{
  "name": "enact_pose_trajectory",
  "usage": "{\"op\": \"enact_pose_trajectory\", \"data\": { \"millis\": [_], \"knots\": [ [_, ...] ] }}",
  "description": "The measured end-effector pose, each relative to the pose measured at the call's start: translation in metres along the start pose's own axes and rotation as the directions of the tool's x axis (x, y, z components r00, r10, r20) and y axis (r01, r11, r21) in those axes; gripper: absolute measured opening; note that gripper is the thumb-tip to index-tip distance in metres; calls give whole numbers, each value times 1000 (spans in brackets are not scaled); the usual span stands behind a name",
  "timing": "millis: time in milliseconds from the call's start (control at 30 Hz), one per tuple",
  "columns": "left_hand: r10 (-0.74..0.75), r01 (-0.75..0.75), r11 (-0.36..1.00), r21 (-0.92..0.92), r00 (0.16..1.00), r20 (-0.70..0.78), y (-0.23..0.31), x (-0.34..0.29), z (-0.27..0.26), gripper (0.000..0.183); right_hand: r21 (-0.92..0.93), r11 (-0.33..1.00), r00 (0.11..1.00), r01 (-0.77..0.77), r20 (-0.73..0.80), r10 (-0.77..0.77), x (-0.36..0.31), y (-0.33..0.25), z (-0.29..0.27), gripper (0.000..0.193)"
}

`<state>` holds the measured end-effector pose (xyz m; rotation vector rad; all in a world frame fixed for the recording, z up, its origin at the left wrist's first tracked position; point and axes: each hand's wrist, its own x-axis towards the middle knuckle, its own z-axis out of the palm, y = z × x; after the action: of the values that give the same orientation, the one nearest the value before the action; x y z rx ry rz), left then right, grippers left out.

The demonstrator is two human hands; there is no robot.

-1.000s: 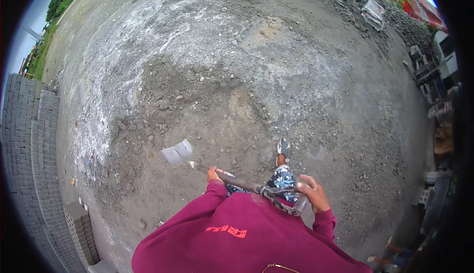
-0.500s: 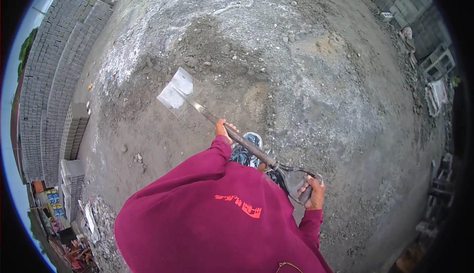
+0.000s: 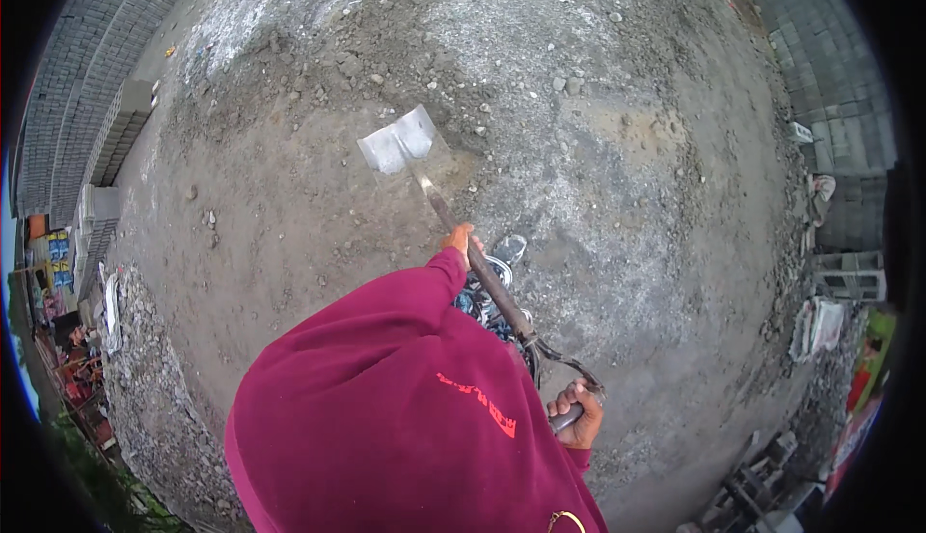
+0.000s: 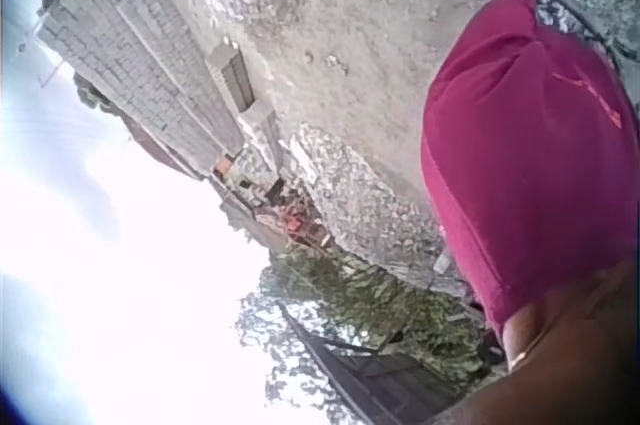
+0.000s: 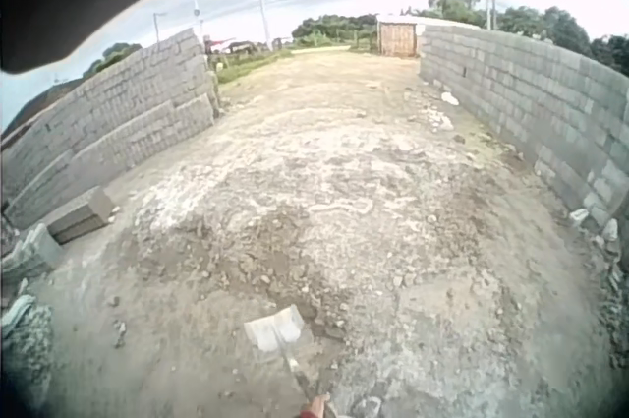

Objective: The person uses a shovel to move gravel and dirt on a construction site.

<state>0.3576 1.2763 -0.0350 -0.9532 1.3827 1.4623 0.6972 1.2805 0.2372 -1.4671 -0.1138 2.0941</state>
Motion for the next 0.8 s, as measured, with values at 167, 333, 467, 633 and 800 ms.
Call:
{"op": "enact_pose_trajectory", "data": {
  "millis": [167,333,467,633,800],
  "knots": [
    [-58,58,998,12,998,18,-34,-5,113,36,-43,998,996,-37,77,40,43,-109,18,15],
    [30,-31,998,-61,999,-21,-49,-2,218,31,-128,990,990,-50,124,66,119,-205,34,15],
    [4,-5,994,-110,1000,-13,-66,34,327,31,-190,981,965,22,260,29,211,-274,61,11],
    [34,-53,963,-266,997,-74,-34,91,387,26,-214,967,934,-141,296,202,340,-315,130,12],
    [125,-99,935,-340,991,55,39,99,468,24,-158,959,937,-234,227,266,464,-283,283,18]
  ]
}}
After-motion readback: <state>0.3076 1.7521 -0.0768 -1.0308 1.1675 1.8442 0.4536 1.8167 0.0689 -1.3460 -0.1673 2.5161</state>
